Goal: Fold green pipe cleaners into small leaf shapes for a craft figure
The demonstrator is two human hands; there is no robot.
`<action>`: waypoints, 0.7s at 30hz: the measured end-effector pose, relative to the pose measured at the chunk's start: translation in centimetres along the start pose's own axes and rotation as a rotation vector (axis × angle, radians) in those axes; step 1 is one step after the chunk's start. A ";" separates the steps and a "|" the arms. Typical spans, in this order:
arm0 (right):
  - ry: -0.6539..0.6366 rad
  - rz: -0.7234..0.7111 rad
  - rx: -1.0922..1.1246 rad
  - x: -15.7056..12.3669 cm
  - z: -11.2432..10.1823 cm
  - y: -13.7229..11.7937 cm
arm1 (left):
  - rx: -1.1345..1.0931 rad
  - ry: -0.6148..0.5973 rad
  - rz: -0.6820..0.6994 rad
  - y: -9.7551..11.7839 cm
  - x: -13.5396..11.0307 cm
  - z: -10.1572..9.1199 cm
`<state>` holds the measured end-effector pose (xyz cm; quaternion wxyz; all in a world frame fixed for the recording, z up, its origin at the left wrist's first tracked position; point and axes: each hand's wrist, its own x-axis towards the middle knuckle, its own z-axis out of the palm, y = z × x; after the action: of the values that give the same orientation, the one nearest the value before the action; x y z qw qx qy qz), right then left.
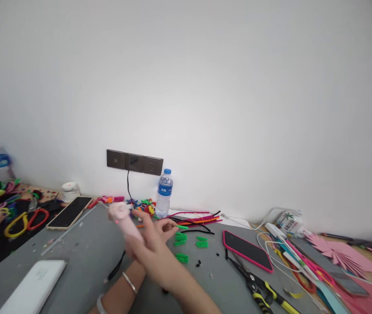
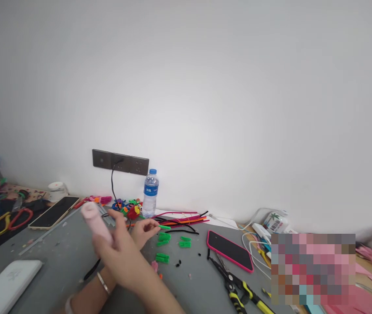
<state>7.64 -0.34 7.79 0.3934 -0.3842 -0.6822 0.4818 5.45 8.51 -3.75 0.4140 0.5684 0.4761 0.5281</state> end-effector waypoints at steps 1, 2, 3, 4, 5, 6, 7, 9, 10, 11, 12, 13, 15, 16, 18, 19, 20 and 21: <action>-0.040 0.006 -0.058 0.9 1.1 -0.3 | -0.006 -0.079 0.011 0.3 -0.1 -0.2; -0.073 0.008 -0.111 1.8 2.2 -0.5 | -0.017 -0.151 0.025 0.6 -0.2 -0.3; -0.095 0.013 -0.218 2.7 3.4 -0.6 | -0.028 -0.186 0.037 0.8 -0.3 -0.5; -0.116 0.005 -0.317 3.7 4.6 -0.5 | -0.039 -0.201 0.048 1.1 -0.3 -0.6; -0.103 -0.005 -0.414 4.7 5.8 -0.2 | -0.049 -0.207 0.055 1.3 -0.3 -0.6; -0.100 -0.006 -0.496 5.8 7.0 0.2 | -0.057 -0.209 0.060 1.4 -0.2 -0.6; -0.091 -0.017 -0.570 6.8 8.2 0.7 | -0.062 -0.209 0.063 1.4 -0.2 -0.5; -0.056 0.036 -0.674 9.0 10.4 2.2 | -0.066 -0.215 0.068 1.4 0.0 -0.4; -0.050 0.086 -0.716 10.0 11.3 3.0 | -0.065 -0.218 0.070 1.4 0.1 -0.3; -0.036 0.125 -0.747 10.9 12.0 3.8 | -0.062 -0.221 0.073 1.3 0.3 -0.3; -0.041 0.174 -0.772 11.6 12.6 4.6 | -0.058 -0.222 0.075 1.3 0.4 -0.4; -0.055 0.227 -0.789 12.0 13.0 5.3 | -0.053 -0.219 0.078 1.2 0.6 -0.5; -0.083 0.264 -0.806 12.2 13.1 6.0 | -0.044 -0.207 0.081 1.1 0.9 -0.6; -0.093 0.254 -0.818 11.8 12.9 6.0 | -0.039 -0.199 0.083 1.1 1.0 -0.7; -0.064 0.128 -0.853 10.2 11.8 5.3 | -0.028 -0.182 0.087 0.9 1.3 -0.9; -0.054 0.033 -0.866 9.1 11.0 4.6 | -0.021 -0.173 0.088 0.8 1.4 -1.0; -0.052 -0.086 -0.854 7.9 10.2 3.8 | -0.013 -0.163 0.091 0.7 1.4 -1.1; -0.045 -0.182 -0.832 6.8 9.2 3.0 | -0.002 -0.154 0.094 0.5 1.5 -1.2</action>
<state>-2.92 3.23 4.00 0.2308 -0.4375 -0.8582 0.1371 4.31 9.84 -2.79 0.4247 0.6285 0.4151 0.5023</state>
